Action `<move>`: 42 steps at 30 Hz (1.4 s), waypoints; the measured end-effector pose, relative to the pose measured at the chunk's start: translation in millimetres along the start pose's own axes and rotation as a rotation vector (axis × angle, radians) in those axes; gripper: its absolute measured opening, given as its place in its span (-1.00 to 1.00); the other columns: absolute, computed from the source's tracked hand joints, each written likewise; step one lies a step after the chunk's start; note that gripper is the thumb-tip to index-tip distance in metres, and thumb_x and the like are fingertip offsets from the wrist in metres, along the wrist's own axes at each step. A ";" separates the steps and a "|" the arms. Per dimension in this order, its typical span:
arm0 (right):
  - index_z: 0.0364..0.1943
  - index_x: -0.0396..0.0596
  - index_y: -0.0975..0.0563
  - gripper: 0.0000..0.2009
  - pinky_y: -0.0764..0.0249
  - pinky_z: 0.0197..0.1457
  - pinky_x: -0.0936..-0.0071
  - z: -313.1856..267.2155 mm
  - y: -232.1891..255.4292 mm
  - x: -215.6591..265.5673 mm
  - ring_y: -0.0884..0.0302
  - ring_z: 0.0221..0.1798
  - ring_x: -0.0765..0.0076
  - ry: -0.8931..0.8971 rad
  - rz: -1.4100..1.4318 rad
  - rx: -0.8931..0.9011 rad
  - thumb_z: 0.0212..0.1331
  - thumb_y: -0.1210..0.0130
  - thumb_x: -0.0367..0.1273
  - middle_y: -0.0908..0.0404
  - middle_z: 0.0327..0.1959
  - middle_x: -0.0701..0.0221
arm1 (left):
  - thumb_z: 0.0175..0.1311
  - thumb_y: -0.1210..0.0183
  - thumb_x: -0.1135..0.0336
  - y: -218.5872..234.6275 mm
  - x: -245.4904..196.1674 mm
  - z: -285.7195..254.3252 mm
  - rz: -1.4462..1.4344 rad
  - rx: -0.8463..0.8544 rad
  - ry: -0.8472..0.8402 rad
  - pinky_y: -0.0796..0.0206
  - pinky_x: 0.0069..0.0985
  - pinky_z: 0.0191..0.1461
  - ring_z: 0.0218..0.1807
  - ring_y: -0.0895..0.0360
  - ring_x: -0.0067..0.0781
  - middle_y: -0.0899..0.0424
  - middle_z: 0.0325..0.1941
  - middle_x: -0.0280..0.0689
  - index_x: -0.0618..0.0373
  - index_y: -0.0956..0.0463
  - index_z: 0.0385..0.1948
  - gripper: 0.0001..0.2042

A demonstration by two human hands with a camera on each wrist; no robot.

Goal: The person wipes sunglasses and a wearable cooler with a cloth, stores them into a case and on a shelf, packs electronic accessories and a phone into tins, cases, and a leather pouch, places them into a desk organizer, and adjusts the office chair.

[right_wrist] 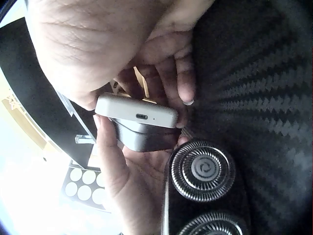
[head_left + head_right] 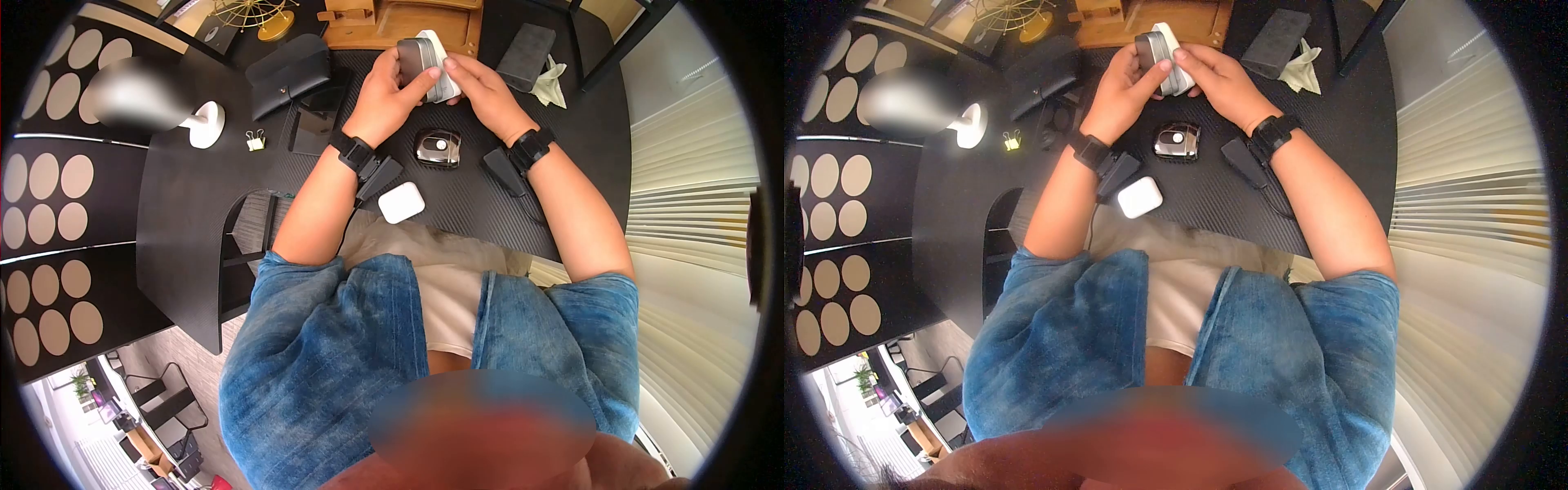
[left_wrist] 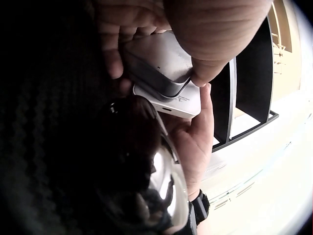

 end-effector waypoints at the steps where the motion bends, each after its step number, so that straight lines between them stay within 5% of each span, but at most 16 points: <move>1: 0.17 -0.15 -0.50 -0.49 -0.49 -0.13 0.58 0.0 0.2 -0.1 -0.52 -0.09 0.54 -0.006 0.005 -0.002 0.41 0.02 -0.02 -0.62 -0.10 0.41 | 0.27 -0.30 0.19 0.1 0.0 0.0 0.007 0.000 0.004 -0.45 -0.60 -0.26 -0.23 -0.58 -0.57 -0.64 -0.18 -0.24 0.31 -0.39 0.01 -0.56; 42: 0.13 -0.21 -0.51 -0.50 -0.49 -0.13 0.57 0.0 -1.9 1.7 -0.53 -0.14 0.53 0.011 -0.039 -0.025 0.40 0.01 -0.04 -0.62 -0.13 0.36 | 0.38 -0.19 0.12 2.5 5.4 0.6 0.116 0.063 0.039 -0.45 -0.60 -0.19 -0.14 -0.57 -0.59 -0.64 -0.12 -0.32 0.22 -0.40 0.05 -0.60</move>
Point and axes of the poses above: each hand's wrist, its own z-axis towards the middle knuckle, its own y-axis out of the back of the hand, x = y × z, the point moved 2 cm from there along z, towards the middle knuckle
